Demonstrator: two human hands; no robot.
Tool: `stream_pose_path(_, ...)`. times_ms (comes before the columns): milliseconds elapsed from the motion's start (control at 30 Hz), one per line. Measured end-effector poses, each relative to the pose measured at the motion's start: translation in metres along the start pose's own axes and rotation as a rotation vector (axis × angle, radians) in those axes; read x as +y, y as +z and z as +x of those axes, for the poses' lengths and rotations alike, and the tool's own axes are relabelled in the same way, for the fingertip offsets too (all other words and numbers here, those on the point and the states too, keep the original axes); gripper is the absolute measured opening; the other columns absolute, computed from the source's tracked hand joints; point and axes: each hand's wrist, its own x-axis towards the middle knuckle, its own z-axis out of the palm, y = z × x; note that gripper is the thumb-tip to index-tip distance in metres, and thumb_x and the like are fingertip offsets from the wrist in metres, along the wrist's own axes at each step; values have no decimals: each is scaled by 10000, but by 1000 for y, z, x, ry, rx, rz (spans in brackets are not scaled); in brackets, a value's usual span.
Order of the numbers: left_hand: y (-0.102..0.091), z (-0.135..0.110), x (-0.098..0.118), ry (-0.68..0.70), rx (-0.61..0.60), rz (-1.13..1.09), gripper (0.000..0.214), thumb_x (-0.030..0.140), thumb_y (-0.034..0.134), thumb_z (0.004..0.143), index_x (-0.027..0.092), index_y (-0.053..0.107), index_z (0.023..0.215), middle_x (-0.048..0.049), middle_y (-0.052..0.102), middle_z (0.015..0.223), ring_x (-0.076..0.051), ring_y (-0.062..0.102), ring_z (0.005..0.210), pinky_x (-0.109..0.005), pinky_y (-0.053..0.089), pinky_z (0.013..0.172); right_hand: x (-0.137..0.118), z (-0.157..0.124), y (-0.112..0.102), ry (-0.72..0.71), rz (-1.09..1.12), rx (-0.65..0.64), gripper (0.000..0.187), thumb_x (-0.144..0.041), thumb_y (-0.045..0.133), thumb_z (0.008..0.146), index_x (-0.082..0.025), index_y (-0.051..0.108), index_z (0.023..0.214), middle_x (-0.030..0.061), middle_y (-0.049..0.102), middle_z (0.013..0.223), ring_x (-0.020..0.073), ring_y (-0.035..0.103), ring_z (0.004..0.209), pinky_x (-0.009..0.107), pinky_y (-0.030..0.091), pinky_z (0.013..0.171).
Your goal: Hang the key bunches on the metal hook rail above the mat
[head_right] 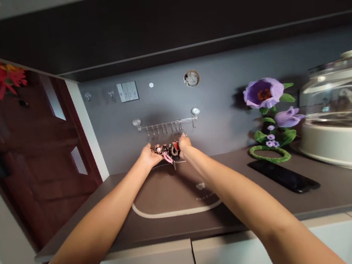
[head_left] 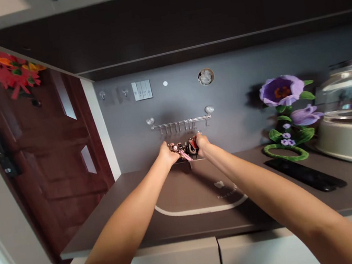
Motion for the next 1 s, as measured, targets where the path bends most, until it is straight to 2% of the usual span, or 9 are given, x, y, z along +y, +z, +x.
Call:
stream_pose_path(67,-22,-13,-4,-125,62,134,343,361,228,886,160,454,724,-64,551,639,-181,571,597,-354,485,584,8,-18,-11,159,-3,-36,321,-391,246,865,-204,415,667,0,465,506,137,492,477,292,448,557)
stream_pose_path(133,-45,-23,-4,-152,36,309,267,359,328,864,160,487,784,-70,589,700,-186,581,596,-361,474,570,16,-29,-27,109,-147,23,331,-394,293,854,-193,432,630,8,481,510,134,481,472,282,424,540)
stream_pose_path(267,-84,-29,-4,79,37,575,109,236,505,791,164,531,870,-71,619,854,-157,600,649,-290,456,587,36,-34,-65,-173,-469,47,322,-361,341,846,-175,479,622,20,543,585,120,485,518,250,394,572)
stream_pose_path(367,-102,-26,-4,218,86,744,161,99,549,728,159,544,877,-47,621,791,-114,578,607,-225,422,578,47,-30,-84,-344,-854,3,309,-376,418,820,-166,541,630,37,592,629,139,525,623,238,379,633)
stream_pose_path(467,-112,-21,-4,317,24,855,259,9,545,674,160,570,883,-8,608,685,-89,541,550,-192,399,569,52,-26,-92,-442,-1081,-48,245,-320,422,830,-170,611,786,75,646,790,173,565,749,258,386,702)
stream_pose_path(733,-117,-17,-6,441,-133,995,514,38,701,533,187,584,1010,-5,605,772,-95,539,662,-203,423,677,52,-32,-83,-584,-1128,-102,336,-311,532,776,-183,591,1081,123,554,1150,238,473,1093,392,326,948)
stream_pose_path(800,-114,-19,-6,471,-149,1018,525,80,716,539,198,581,1033,-29,615,826,-113,549,707,-220,434,699,50,-43,-72,-665,-1077,-234,335,-301,499,797,-191,580,1102,107,549,1157,213,485,1080,364,337,946)
stream_pose_path(933,-111,-21,-5,497,-190,1090,397,143,683,613,201,607,998,-41,633,836,-129,559,733,-229,440,724,49,-66,-45,-789,-1017,-652,348,-310,482,806,-240,560,1137,58,569,1149,189,504,1056,319,353,919)
stream_pose_path(1000,-111,-22,-4,477,-186,1136,328,143,669,629,193,628,951,-42,639,825,-131,561,712,-231,441,718,52,-69,-38,-748,-1030,-714,288,-308,462,817,-250,608,1059,43,618,1056,178,549,966,293,382,860)
